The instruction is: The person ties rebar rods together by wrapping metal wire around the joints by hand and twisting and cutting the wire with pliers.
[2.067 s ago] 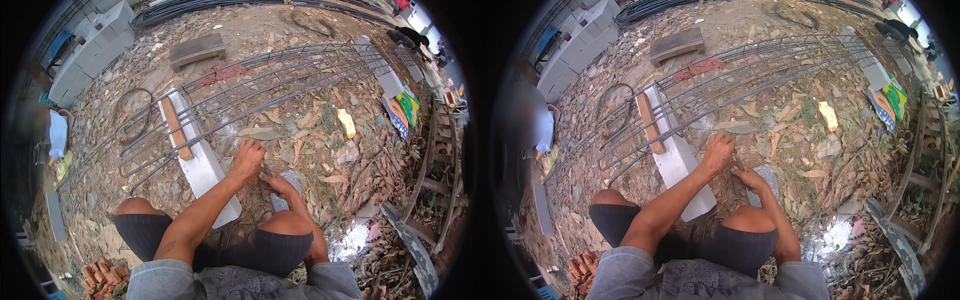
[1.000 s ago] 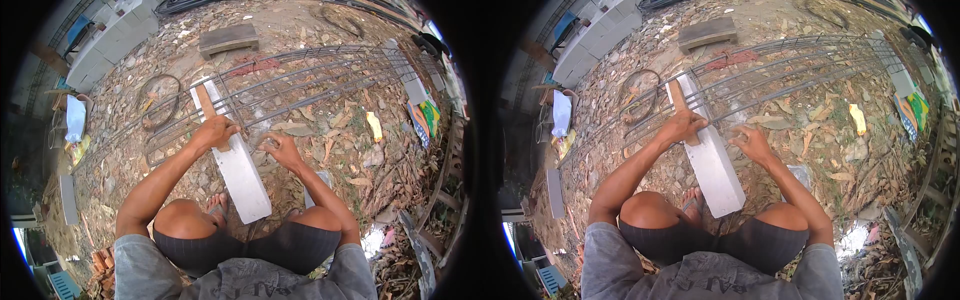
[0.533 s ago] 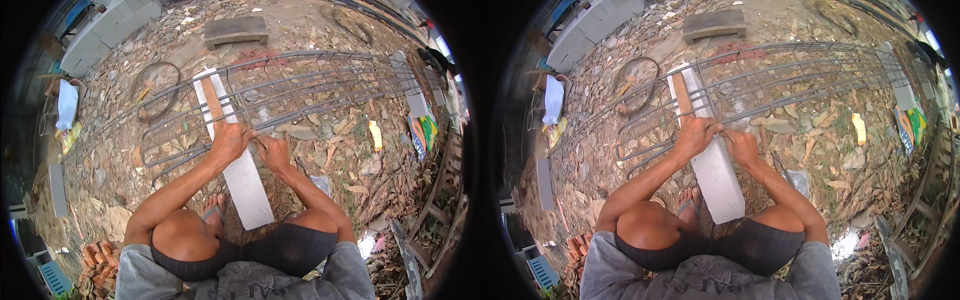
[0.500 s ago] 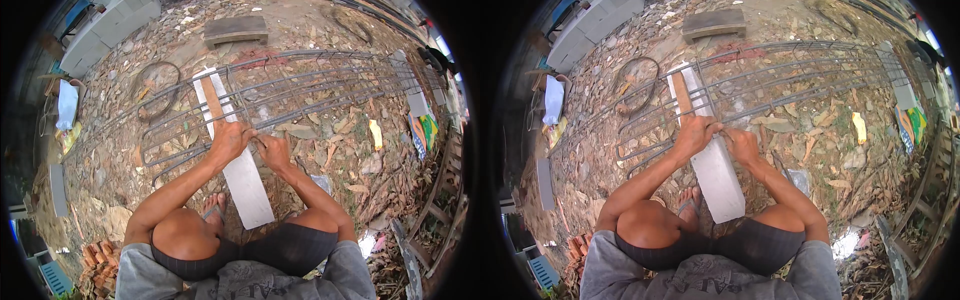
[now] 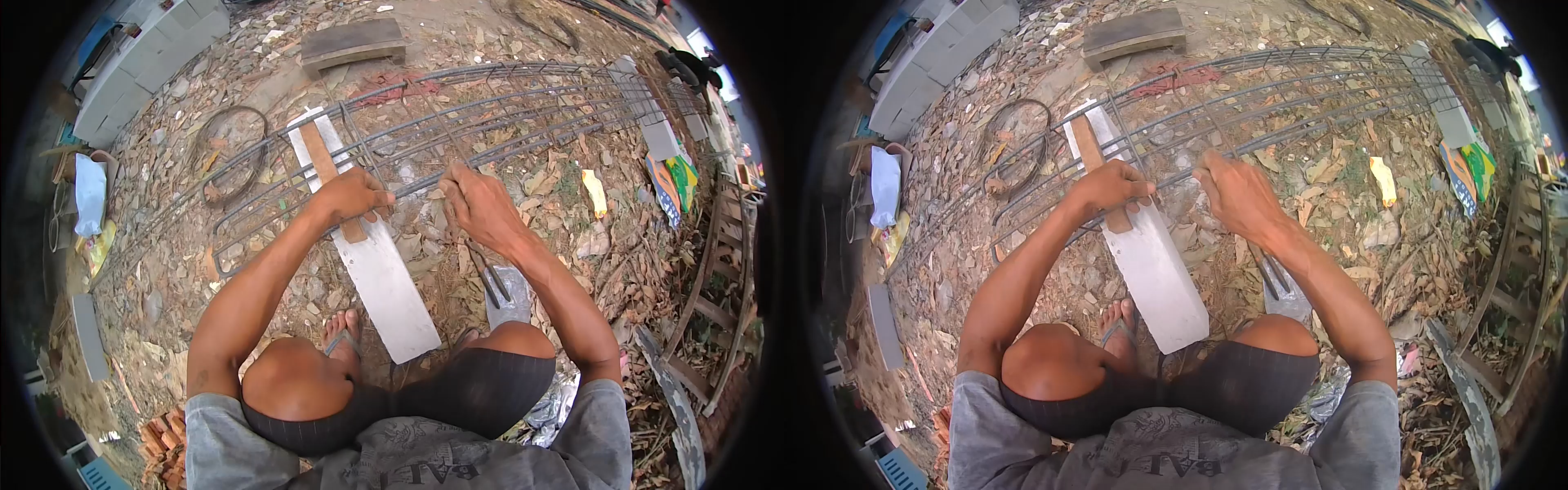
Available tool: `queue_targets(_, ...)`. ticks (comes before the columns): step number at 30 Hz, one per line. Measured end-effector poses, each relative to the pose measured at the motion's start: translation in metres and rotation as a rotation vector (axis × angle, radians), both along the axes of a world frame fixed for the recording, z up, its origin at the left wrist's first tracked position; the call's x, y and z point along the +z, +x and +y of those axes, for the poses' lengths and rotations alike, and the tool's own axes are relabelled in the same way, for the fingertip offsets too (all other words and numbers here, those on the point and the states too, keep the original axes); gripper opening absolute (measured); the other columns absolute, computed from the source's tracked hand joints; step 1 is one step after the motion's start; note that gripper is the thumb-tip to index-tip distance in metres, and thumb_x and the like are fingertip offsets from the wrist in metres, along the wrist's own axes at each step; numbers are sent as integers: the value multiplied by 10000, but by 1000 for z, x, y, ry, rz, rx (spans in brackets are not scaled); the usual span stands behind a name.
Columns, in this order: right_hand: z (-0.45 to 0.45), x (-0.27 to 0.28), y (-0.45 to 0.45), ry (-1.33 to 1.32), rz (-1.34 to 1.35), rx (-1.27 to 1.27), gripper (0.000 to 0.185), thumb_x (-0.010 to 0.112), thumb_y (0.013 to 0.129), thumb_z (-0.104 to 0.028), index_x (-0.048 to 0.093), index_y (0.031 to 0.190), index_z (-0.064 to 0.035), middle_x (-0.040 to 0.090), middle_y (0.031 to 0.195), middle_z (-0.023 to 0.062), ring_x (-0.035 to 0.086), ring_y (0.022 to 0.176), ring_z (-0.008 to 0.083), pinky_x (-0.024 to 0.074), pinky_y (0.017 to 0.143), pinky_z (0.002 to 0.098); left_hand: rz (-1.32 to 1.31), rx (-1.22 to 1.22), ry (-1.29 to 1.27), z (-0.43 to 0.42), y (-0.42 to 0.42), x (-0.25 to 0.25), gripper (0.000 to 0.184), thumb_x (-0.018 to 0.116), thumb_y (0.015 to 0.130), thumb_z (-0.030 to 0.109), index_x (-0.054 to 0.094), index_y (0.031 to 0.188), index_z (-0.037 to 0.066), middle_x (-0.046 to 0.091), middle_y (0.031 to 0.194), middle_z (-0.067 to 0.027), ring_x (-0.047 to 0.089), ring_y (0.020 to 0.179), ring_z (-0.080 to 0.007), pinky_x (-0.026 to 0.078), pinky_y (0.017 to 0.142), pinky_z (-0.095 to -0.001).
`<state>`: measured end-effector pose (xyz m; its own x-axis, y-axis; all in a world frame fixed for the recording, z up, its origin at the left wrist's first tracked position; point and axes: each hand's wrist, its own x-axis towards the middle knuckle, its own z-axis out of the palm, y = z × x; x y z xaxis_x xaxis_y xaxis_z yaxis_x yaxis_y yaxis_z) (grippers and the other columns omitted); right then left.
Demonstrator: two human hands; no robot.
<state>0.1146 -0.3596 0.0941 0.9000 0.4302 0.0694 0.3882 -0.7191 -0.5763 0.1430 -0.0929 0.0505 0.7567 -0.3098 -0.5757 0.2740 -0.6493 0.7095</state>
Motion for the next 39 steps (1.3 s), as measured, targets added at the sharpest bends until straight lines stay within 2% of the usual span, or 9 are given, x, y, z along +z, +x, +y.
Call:
queue_targets(2, 10, 7, 21, -88, -91, 58, 136, 595, 993, -144, 643, 985, -17, 699, 791, 247, 696, 788, 467, 545, 708, 538, 114, 39, -48, 6, 11, -10, 373, 795, 935, 399, 795, 1002, 32, 788, 909, -59, 742, 788, -118, 423, 503, -274)
queue_targets(5, 37, -3, 54, -299, -193, 198, 181, 608, 1002, -177, 689, 973, -17, 709, 820, 235, 705, 817, 450, 531, 714, 535, 176, 112, -176, 6, 14, -15, 303, 858, 889, 299, 804, 976, 14, 779, 823, -123, 518, 477, -66, 277, 388, -284)
queue_targets(8, 65, -15, 67, -462, -141, 347, 168, 654, 945, -157, 747, 961, -18, 747, 895, 223, 733, 904, 423, 568, 785, 517, 256, 55, -163, 13, 23, -18, 317, 852, 894, 350, 795, 992, 55, 785, 894, -72, 735, 753, -93, 336, 429, -267)
queue_targets(16, 91, 5, 71, -611, 251, 361, 264, 736, 879, -214, 798, 1040, -15, 766, 1043, 242, 736, 1077, 389, 589, 875, 483, 265, 80, -162, 9, 22, -17, 253, 837, 911, 303, 795, 1031, 84, 779, 931, -75, 767, 818, -129, 315, 436, -272)
queue_targets(22, 77, -6, 60, -259, 447, 130, 206, 721, 891, -189, 766, 962, -2, 739, 873, 201, 715, 779, 338, 554, 710, 411, 233, 58, -127, 4, 18, -9, 255, 804, 939, 319, 780, 1010, 76, 751, 846, -69, 672, 678, -102, 301, 434, -287)
queue_targets(26, 45, -49, 30, 373, 890, -147, 173, 754, 940, -208, 757, 995, -44, 708, 831, 49, 653, 695, 134, 529, 648, 283, 265, 33, -26, 2, 22, -3, 267, 795, 951, 334, 766, 1053, 89, 719, 910, -12, 696, 782, -116, 377, 555, -300)
queue_targets(28, 38, -67, 6, 720, 1005, -232, 179, 752, 974, -219, 741, 1063, -64, 696, 850, -7, 638, 705, 69, 525, 645, 243, 289, 19, -55, 4, 27, -10, 309, 797, 948, 365, 759, 1031, 70, 695, 850, -27, 639, 706, -102, 330, 508, -296)
queue_targets(32, 50, -89, -14, 832, 1003, -421, 258, 775, 974, -259, 707, 1069, -29, 712, 857, 36, 638, 673, 87, 516, 564, 242, 317, -10, -99, 7, 29, -11, 371, 800, 944, 408, 750, 1005, 45, 658, 758, -45, 505, 595, -72, 272, 459, -296)
queue_targets(39, 37, -88, 8, 603, 1091, -178, 245, 735, 1000, -296, 689, 1006, -55, 652, 751, 5, 572, 563, 78, 439, 489, 259, 274, -7, -82, 6, 24, -8, 389, 774, 955, 442, 772, 1086, 76, 760, 819, -122, 408, 437, -62, 290, 397, -251)
